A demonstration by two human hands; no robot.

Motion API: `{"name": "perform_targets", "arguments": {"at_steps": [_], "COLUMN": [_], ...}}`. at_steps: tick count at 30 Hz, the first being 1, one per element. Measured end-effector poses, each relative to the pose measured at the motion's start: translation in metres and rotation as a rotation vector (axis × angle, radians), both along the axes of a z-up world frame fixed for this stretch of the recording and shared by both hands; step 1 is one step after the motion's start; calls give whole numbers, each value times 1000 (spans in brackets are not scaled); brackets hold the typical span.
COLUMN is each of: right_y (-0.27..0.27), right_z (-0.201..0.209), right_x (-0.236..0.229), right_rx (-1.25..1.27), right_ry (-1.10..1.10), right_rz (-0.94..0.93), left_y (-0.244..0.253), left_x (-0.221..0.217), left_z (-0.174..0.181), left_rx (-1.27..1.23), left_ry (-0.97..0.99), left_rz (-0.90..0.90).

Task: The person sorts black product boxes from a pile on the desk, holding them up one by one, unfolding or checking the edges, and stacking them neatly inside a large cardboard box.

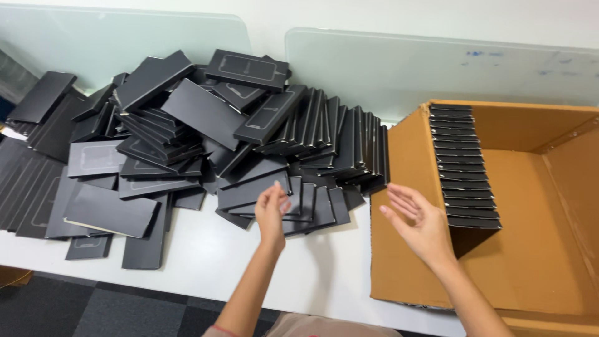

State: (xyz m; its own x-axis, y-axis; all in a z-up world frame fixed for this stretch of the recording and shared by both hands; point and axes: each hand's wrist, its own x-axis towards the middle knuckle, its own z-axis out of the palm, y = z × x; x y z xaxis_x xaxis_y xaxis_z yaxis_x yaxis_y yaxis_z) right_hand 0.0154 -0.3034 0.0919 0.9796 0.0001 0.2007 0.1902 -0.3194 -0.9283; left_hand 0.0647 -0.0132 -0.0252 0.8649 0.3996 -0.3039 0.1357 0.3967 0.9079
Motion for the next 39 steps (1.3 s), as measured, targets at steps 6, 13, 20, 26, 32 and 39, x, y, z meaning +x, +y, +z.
{"name": "perform_targets", "arguments": {"at_steps": [6,13,20,26,32,39], "right_y": [46,62,56,50,67,83], "right_z": [7,9,7,0,16,51], "right_x": [24,33,25,22,12,17], "right_rx": [293,408,364,370,-24,-500], "right_ry": [85,114,205,237,-113,-681], "right_rz": [86,113,59,37,29,-11], "left_y": [61,79,75,70,49,20], "left_x": [84,123,131,90,37,-5], "left_z": [-1,37,48,65,85,132], "left_rx": [-305,-332,-271,-289,-347,-350], "left_ry": [1,106,62,24,22,108], "left_rz": [119,-3,93,38,-116,-358]}}
